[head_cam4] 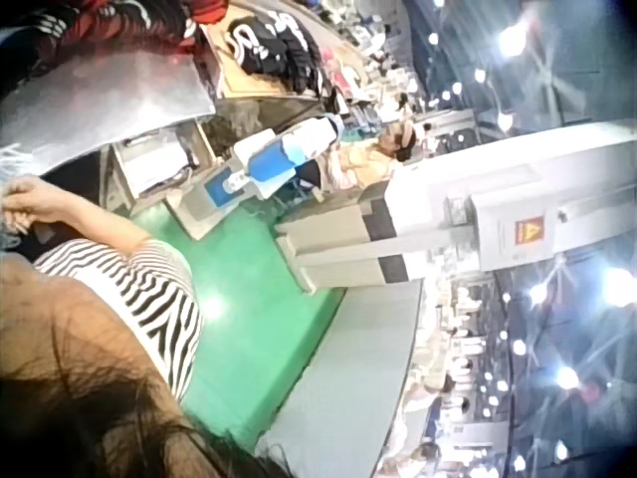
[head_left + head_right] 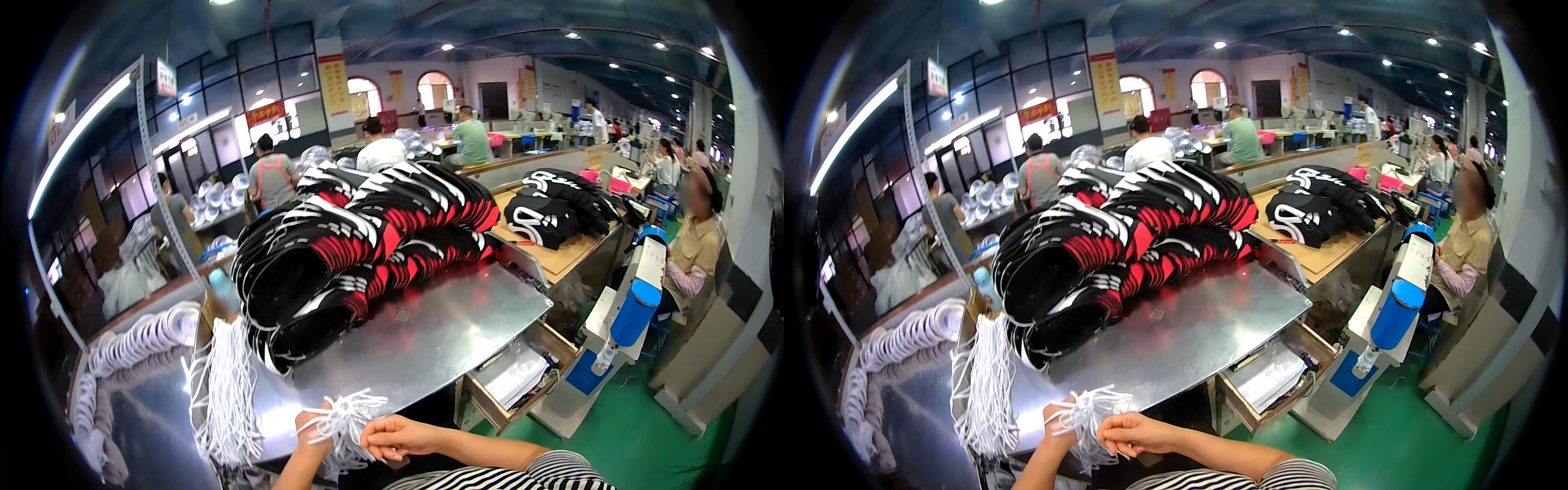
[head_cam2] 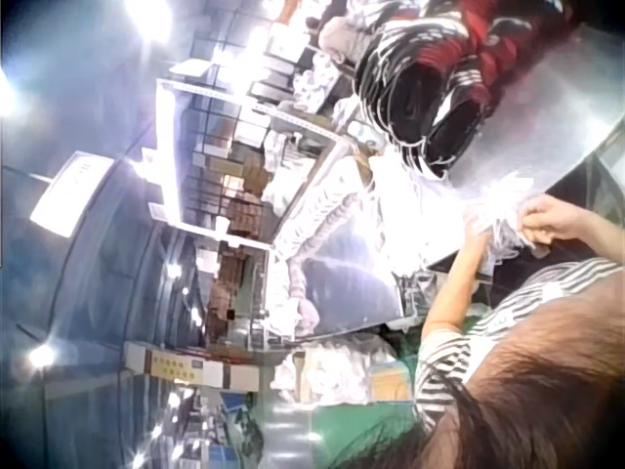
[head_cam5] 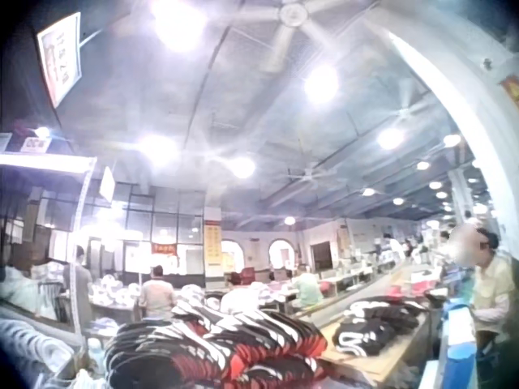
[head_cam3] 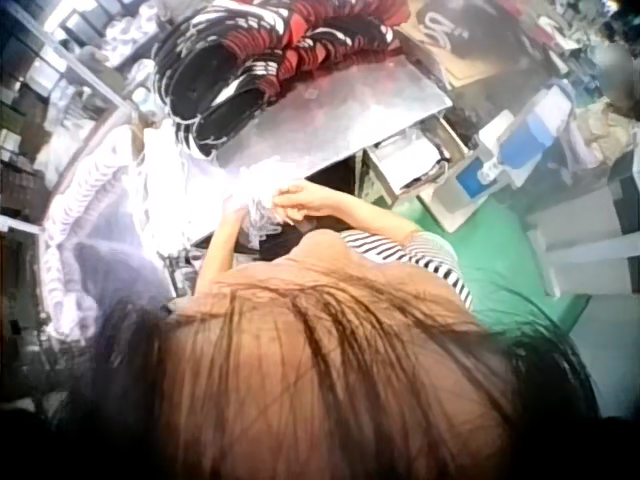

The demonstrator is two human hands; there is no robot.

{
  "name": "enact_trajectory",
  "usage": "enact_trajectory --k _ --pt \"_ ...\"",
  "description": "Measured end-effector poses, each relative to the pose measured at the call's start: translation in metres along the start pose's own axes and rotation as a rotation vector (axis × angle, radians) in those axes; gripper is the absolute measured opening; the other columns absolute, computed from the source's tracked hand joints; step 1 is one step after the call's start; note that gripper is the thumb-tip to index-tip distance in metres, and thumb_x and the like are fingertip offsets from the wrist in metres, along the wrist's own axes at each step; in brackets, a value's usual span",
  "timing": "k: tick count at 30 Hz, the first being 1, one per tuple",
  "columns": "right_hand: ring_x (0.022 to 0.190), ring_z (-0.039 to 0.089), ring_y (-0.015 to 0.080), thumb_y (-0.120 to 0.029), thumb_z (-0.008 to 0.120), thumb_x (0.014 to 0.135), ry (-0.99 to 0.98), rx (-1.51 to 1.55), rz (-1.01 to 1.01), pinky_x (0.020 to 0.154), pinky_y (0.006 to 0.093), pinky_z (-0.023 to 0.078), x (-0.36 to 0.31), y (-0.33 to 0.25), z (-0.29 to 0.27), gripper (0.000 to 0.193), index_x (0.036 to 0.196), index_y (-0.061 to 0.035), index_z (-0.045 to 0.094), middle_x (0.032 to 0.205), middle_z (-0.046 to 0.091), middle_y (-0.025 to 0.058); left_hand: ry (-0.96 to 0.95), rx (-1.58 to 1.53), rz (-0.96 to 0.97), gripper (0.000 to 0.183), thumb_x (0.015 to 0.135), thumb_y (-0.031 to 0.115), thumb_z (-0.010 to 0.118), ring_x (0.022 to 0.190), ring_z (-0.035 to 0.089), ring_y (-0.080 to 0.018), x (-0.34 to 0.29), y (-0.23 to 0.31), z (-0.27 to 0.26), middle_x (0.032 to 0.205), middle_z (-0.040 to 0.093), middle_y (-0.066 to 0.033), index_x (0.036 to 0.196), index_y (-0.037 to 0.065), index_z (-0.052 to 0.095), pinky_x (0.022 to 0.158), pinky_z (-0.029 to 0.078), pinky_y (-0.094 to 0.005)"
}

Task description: The person picks up a bundle of white elastic laces and separates them into smaller groups, pulling and wrapping individual laces around the bundles.

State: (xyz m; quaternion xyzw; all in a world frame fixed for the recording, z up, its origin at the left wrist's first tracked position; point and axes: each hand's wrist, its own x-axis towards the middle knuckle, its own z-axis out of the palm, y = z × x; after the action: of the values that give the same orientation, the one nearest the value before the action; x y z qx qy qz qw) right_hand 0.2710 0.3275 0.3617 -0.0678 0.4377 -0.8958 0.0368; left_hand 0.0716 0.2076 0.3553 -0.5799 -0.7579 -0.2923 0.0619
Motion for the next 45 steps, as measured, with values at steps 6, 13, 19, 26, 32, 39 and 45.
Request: enact_trajectory --k 6,13,19,26,32,39,45 --pt "0.083 0.062 0.0144 -0.01 0.051 0.095 -0.23 -0.518 -0.203 0.08 0.0279 0.049 -0.028 -0.034 0.061 0.025 0.116 0.003 0.057 0.109 0.062 0.0131 -0.239 0.263 -0.28 0.034 0.083 0.04 0.054 0.084 0.064 -0.0367 0.032 -0.044 0.018 0.086 0.067 -0.0177 0.094 0.01 0.065 0.073 0.05 -0.0432" --pt "0.105 0.057 0.0289 -0.006 0.06 0.09 -0.666 -0.384 -0.4 0.089 0.0363 0.046 -0.05 -0.046 0.09 0.018 0.104 0.005 0.062 0.113 0.058 0.0192 0.118 -0.518 -0.669 0.02 0.08 0.015 0.057 0.079 0.064 -0.029 0.02 -0.124 0.035 0.085 0.067 -0.0159 0.092 0.0 0.064 0.07 0.05 -0.0371" --pt "0.108 0.055 0.0215 -0.006 0.058 0.088 0.649 -0.338 -0.36 0.086 0.0334 0.047 -0.016 -0.025 0.007 0.049 0.133 -0.002 0.039 0.116 0.056 0.0125 0.101 -0.846 -0.311 0.024 0.082 0.013 0.058 0.082 0.063 -0.023 0.002 -0.064 0.028 0.093 0.066 -0.0122 0.104 0.002 0.06 0.071 0.051 -0.0338" --pt "0.085 0.058 0.01 0.006 0.055 0.083 0.572 -0.237 -0.248 0.078 0.0235 0.046 0.016 -0.017 -0.022 0.023 0.103 -0.0012 0.061 0.096 0.062 0.0027 -0.22 -0.318 -0.027 0.03 0.074 0.014 0.066 0.073 0.062 -0.0316 0.003 0.026 -0.023 0.082 0.065 -0.0139 0.103 0.005 0.061 0.065 0.05 -0.0371" --pt "0.074 0.06 0.0096 -0.004 0.051 0.093 0.515 0.138 -0.274 0.056 0.0191 0.04 0.009 -0.008 -0.034 0.012 0.102 -0.0005 0.06 0.088 0.063 0.0063 -0.215 -0.213 -0.059 0.023 0.072 0.021 0.068 0.069 0.061 -0.0315 -0.001 0.021 -0.012 0.077 0.062 -0.0121 0.087 0.006 0.058 0.061 0.048 -0.0375" --pt "0.054 0.05 0.0071 -0.009 0.059 0.091 0.598 0.116 -0.325 0.047 0.0179 0.033 -0.009 0.001 -0.041 0.007 0.088 -0.0028 0.059 0.081 0.061 0.0044 -0.075 0.101 0.097 0.018 0.066 0.018 0.071 0.06 0.06 -0.0282 0.006 0.037 -0.013 0.067 0.061 -0.0084 0.076 0.009 0.059 0.056 0.047 -0.0363" --pt "0.05 0.044 0.0065 -0.012 0.053 0.096 0.298 0.245 -0.204 0.043 0.0168 0.031 -0.026 0.001 -0.007 0.012 0.087 -0.0033 0.051 0.078 0.06 0.0095 0.125 0.156 0.164 0.015 0.061 0.016 0.07 0.052 0.056 -0.0252 0.004 0.023 -0.003 0.057 0.053 -0.0074 0.067 0.01 0.057 0.052 0.043 -0.0349"
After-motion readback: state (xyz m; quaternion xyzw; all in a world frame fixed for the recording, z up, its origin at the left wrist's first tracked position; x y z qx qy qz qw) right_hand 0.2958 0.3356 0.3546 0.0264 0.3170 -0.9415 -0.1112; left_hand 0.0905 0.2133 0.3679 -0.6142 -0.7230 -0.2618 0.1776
